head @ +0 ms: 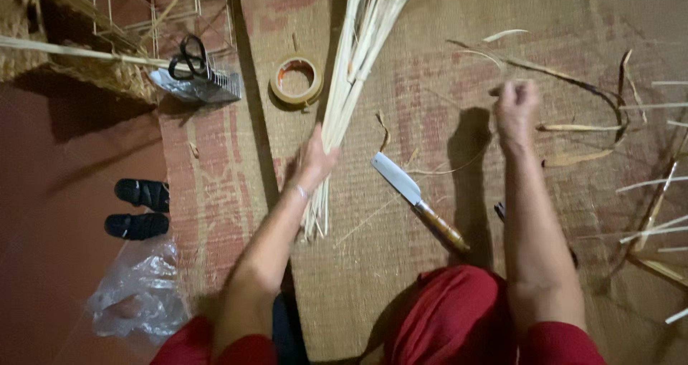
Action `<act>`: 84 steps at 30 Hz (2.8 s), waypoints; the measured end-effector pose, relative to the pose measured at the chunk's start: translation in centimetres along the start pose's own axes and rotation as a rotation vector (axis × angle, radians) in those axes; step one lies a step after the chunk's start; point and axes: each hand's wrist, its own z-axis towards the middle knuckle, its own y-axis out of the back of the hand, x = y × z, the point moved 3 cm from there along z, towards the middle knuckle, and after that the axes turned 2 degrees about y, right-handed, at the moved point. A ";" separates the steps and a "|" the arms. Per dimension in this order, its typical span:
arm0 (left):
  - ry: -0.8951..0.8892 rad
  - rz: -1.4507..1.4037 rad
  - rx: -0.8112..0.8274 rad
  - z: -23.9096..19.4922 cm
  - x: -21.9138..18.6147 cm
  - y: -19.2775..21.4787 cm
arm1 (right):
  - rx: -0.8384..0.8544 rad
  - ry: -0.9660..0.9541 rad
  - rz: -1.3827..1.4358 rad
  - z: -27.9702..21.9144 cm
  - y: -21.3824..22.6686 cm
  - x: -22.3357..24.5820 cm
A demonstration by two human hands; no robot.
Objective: The person sits on a mat and bundles thin bamboo strips, aligning them by hand. They use a knife to trim the ends of the strips and a thin cord to tie the bundle together, preparing the materials for weaving.
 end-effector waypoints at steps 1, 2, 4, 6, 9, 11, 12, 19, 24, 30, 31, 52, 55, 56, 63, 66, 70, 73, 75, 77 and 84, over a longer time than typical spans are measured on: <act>-0.064 0.152 -0.062 0.4 -1.0 0.9 | 0.029 0.048 0.026 -1.2 0.8 1.1; -0.165 0.246 -0.191 0.2 -2.2 1.3 | 0.058 0.096 0.052 -2.5 2.2 2.1; -0.365 0.428 -0.450 -0.5 -4.2 1.2 | 0.163 0.101 -0.001 -5.1 3.9 3.7; -0.410 0.385 -0.263 -0.4 -5.5 -1.3 | 0.313 0.028 -0.152 -7.6 3.3 4.4; -0.509 0.249 -0.178 0.0 -7.8 -5.4 | 0.511 0.380 -0.319 -11.3 0.6 5.4; -0.395 0.283 -0.111 0.5 -8.8 -7.5 | 0.604 0.606 -0.369 -13.3 -1.1 5.6; -0.339 0.300 -0.079 0.9 -9.2 -8.2 | 0.644 0.693 -0.382 -14.1 -1.9 5.8; -0.201 -0.035 -0.020 2.9 -8.2 -10.4 | 0.812 0.597 -0.740 -14.7 -4.8 6.4; -0.258 -0.867 0.023 1.9 -5.7 -6.7 | 1.025 0.454 -1.014 -13.9 -7.0 5.7; -0.230 -1.129 -0.024 -3.4 -5.2 3.1 | 0.811 0.729 -1.040 -13.5 -7.2 2.8; -0.243 -1.131 -0.023 -4.4 -5.1 4.7 | 0.804 0.738 -1.042 -13.5 -7.1 2.5; -0.137 -0.806 0.087 -20.9 3.6 12.7 | 0.766 0.666 -1.219 -13.8 -7.2 0.2; -0.141 -0.829 0.076 -20.9 4.6 12.6 | 0.665 0.601 -1.170 -12.1 -6.8 0.0; -0.149 -0.833 0.073 -20.7 4.7 12.5 | 0.541 0.600 -1.082 -10.8 -5.7 0.4; -0.221 -0.945 0.053 -21.5 3.7 13.3 | 0.024 0.008 0.329 -4.0 4.6 8.9; -0.178 -1.011 0.074 -22.9 2.5 13.6 | 0.100 0.133 0.535 -6.6 6.1 17.5; -0.271 -1.013 0.092 -24.5 0.4 13.6 | 0.082 0.508 0.733 -14.7 7.2 30.4; -0.357 -0.975 0.073 -26.1 -0.3 13.9 | 0.202 0.623 0.526 -19.3 4.2 36.0; -0.456 -1.002 0.058 -27.2 -0.5 14.3 | 0.283 0.934 0.076 -22.9 0.6 37.6; -0.506 -0.964 0.040 -27.9 -1.0 14.7 | 0.617 0.741 -0.074 -27.2 -4.8 36.8; -0.455 -1.096 -0.073 -31.7 0.7 17.5 | 0.788 0.589 -0.082 -39.0 -12.3 36.8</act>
